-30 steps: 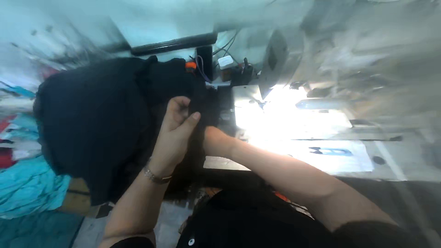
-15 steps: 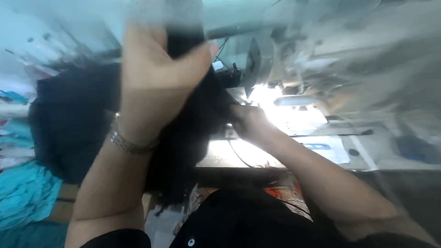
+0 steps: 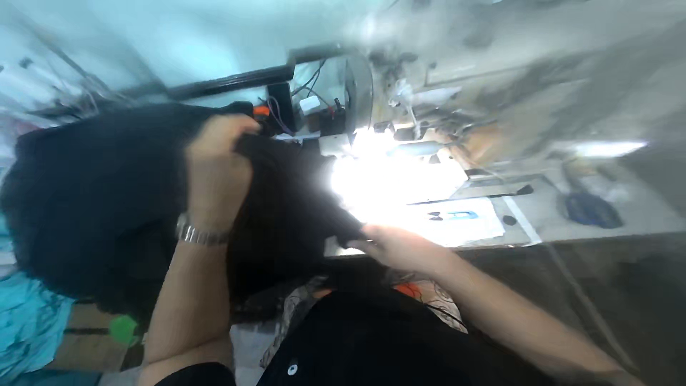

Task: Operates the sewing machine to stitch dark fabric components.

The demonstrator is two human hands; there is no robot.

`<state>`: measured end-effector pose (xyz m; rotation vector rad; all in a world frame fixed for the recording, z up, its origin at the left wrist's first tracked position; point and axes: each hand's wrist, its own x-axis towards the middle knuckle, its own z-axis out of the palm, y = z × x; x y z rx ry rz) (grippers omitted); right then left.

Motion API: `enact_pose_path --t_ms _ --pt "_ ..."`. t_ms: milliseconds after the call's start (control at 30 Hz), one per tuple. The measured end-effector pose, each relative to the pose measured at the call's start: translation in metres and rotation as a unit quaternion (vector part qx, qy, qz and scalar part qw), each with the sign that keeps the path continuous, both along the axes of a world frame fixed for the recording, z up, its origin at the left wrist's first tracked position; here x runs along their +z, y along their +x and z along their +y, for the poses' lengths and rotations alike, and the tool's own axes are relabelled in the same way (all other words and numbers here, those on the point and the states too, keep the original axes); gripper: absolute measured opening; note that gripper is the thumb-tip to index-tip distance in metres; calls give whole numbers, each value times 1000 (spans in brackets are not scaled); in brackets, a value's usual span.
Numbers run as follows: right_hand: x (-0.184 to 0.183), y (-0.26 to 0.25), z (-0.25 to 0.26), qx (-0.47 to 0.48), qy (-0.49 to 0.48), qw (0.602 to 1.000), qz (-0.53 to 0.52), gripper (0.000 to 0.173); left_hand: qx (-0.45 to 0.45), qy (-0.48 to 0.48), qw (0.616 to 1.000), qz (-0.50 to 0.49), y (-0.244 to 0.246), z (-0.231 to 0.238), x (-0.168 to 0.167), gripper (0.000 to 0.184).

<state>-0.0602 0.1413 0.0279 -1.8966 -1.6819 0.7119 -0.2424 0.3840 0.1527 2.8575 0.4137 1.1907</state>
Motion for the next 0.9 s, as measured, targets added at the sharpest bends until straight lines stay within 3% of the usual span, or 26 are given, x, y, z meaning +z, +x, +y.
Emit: enact_pose_path --t_ms 67,133,200,233,300,400,500,600,767,900 --pt "-5 -19 24 44 145 987 59 38 40 124 970 -203 -35 -17 6 33" --pt "-14 -27 43 85 229 966 78 31 34 215 929 -300 -54 -26 -9 49" --pt "-21 -22 42 68 182 980 47 31 22 220 948 -230 -33 -30 -19 38" --pt "-23 -16 35 39 104 994 13 34 -10 177 968 -179 -14 -20 -28 31" --pt "-29 -4 17 -33 -55 996 -57 40 -31 25 998 -43 9 14 -62 40" --pt "-53 14 -13 -106 -92 985 -103 36 2 -102 980 170 16 35 -108 43" --pt "-63 17 -27 -99 -123 983 -89 32 -82 -123 960 240 24 15 -130 47" --pt "-62 19 -30 -84 -68 991 -76 41 -124 -114 945 280 34 8 -123 40" --pt "-61 5 -8 -140 195 967 -89 41 -143 -107 947 267 24 -12 -99 28" --pt "-56 -20 37 -171 248 947 -111 43 -154 -81 954 243 21 -26 -100 22"
